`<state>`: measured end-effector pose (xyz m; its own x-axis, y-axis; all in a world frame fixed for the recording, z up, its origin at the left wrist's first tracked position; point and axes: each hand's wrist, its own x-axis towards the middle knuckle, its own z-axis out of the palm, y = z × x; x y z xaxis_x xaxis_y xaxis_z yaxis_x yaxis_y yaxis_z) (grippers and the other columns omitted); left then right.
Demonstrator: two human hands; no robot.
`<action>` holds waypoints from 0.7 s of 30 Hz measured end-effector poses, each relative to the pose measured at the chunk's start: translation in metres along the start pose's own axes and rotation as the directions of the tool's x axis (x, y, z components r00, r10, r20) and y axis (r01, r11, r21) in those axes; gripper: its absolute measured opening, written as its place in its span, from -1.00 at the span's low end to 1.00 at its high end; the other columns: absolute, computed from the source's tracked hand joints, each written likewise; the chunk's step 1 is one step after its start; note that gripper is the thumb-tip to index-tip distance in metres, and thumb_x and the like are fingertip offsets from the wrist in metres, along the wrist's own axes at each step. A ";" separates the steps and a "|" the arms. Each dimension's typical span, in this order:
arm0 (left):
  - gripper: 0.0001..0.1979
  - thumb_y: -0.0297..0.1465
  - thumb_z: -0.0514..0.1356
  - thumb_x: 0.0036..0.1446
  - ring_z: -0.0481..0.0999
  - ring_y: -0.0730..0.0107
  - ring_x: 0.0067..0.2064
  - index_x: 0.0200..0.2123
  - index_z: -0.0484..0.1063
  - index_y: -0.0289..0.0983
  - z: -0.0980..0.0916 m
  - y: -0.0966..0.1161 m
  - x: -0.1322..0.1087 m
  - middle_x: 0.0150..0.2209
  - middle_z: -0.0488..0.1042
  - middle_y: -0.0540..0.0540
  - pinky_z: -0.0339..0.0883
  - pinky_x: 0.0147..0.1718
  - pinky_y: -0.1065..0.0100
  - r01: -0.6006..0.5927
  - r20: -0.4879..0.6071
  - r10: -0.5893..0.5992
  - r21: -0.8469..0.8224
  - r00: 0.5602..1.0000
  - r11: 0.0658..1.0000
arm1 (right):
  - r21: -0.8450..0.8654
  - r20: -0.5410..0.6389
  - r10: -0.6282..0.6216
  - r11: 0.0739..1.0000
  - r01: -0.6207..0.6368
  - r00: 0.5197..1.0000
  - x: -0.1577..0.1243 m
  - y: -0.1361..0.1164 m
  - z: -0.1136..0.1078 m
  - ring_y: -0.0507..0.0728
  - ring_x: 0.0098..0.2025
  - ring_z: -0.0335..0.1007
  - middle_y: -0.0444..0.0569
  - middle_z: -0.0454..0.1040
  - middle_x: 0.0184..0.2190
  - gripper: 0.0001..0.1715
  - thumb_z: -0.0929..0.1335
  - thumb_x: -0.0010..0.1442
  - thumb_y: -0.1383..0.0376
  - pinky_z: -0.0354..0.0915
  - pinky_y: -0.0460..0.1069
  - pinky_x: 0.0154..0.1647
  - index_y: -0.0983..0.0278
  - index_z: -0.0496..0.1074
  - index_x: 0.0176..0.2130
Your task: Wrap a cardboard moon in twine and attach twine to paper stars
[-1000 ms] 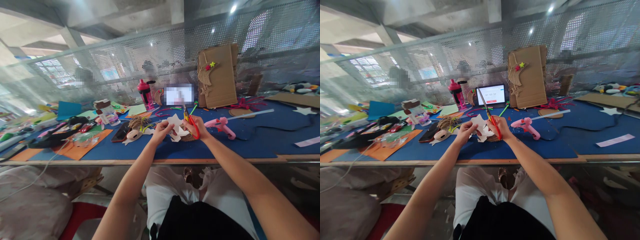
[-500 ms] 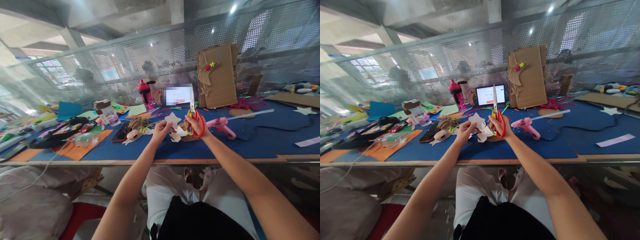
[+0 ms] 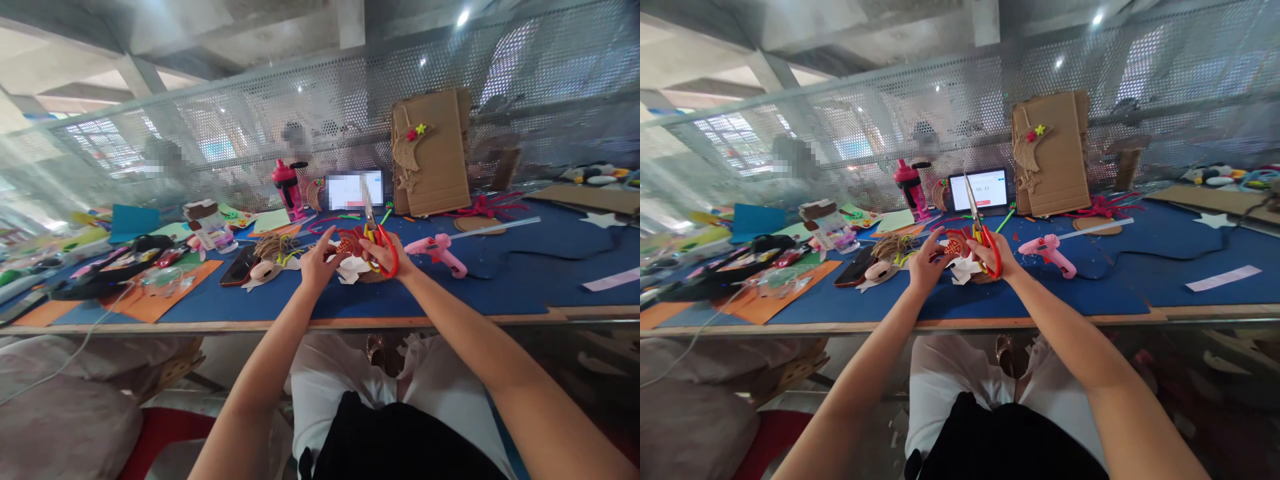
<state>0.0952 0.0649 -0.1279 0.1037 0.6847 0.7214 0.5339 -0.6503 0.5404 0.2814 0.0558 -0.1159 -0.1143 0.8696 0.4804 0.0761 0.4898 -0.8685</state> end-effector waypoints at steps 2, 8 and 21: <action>-0.43 -0.12 0.40 -0.14 0.54 0.35 -0.40 -0.04 0.45 -0.18 0.000 0.001 0.001 -0.44 0.57 -0.02 0.36 -0.35 0.40 0.161 0.107 -0.136 -0.270 0.985 0.949 | -0.006 -0.005 -0.019 1.000 0.019 1.000 0.001 -0.003 -0.003 0.01 -0.64 0.25 -0.11 0.36 -0.69 -0.53 0.37 0.05 -0.04 0.20 -0.07 -0.59 0.27 0.33 -0.60; -0.62 -0.08 0.35 -0.06 0.48 0.39 -0.55 -0.45 0.52 -0.32 0.001 0.015 0.001 -0.58 0.52 -0.11 0.34 -0.49 0.41 0.406 0.432 -0.143 -0.610 0.890 0.681 | 0.001 0.161 -0.011 1.000 0.011 0.987 -0.001 -0.007 -0.004 0.01 -0.63 0.26 -0.15 0.34 -0.70 -0.49 0.39 0.04 -0.08 0.19 -0.07 -0.58 0.27 0.33 -0.60; -0.58 -0.14 0.46 -0.31 0.50 0.41 -0.54 -0.51 0.38 -0.28 0.007 0.012 0.018 -0.59 0.48 0.02 0.30 -0.59 0.47 0.348 0.120 -0.567 -0.884 0.815 0.313 | 0.222 0.266 0.250 0.924 -0.311 0.931 -0.011 -0.004 0.016 -0.02 -0.56 0.27 -0.15 0.37 -0.58 -0.27 0.40 -0.20 -0.32 0.25 -0.09 -0.53 0.28 0.37 -0.43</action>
<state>0.1098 0.0717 -0.1113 -0.1179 0.9662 0.2294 -0.5385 -0.2563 0.8027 0.2662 0.0433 -0.1193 -0.3510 0.9153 0.1977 -0.1140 0.1679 -0.9792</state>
